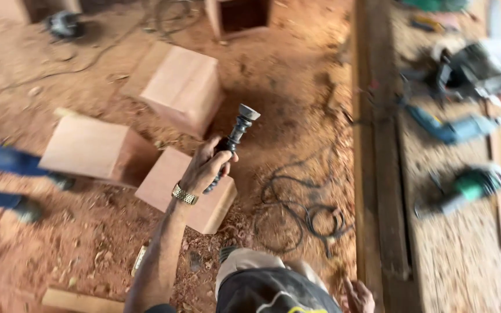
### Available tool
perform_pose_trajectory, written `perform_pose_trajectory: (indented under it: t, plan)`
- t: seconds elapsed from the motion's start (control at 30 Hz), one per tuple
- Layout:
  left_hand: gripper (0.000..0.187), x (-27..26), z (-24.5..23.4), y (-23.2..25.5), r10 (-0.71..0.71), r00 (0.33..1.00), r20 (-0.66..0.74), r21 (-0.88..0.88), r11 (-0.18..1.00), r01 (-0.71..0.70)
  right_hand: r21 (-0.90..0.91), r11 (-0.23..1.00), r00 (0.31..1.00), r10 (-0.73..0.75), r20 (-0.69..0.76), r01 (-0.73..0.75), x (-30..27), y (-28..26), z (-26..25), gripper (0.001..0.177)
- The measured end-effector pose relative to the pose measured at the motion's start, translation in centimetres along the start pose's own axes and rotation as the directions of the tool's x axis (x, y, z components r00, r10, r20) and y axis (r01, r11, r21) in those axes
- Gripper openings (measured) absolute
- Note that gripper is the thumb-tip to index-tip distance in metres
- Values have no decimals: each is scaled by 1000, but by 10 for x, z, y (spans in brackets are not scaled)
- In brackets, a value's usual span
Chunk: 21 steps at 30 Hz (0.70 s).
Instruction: Cutting a small decorative wooden piece with a hand saw and then using a hammer to adjust it on a workbench.
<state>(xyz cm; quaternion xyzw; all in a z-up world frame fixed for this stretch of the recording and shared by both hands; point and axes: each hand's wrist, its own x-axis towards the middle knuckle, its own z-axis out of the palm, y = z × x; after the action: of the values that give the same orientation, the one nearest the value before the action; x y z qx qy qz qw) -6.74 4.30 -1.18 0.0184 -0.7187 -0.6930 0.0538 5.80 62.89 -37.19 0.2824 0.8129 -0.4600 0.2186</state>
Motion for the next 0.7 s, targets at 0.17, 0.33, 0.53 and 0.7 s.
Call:
perform_pose_trajectory:
  t: [0.17, 0.33, 0.53, 0.7]
  plan:
    - [27, 33, 45, -5, 90, 980, 178, 457, 874, -164, 120, 992, 993, -14, -121, 28, -111, -52, 21, 30]
    - [27, 36, 86, 24, 196, 900, 389, 656, 627, -420, -88, 959, 958, -277, -74, 270, -169, -141, 29, 29]
    - [32, 25, 123, 33, 208, 790, 577, 624, 512, -590, 472, 794, 907, -421, -26, 382, -201, -216, 24, 58]
    - [31, 13, 138, 39, 303, 690, 658, 509, 497, -703, 536, 678, 833, -545, -91, 502, -233, -288, 11, 70]
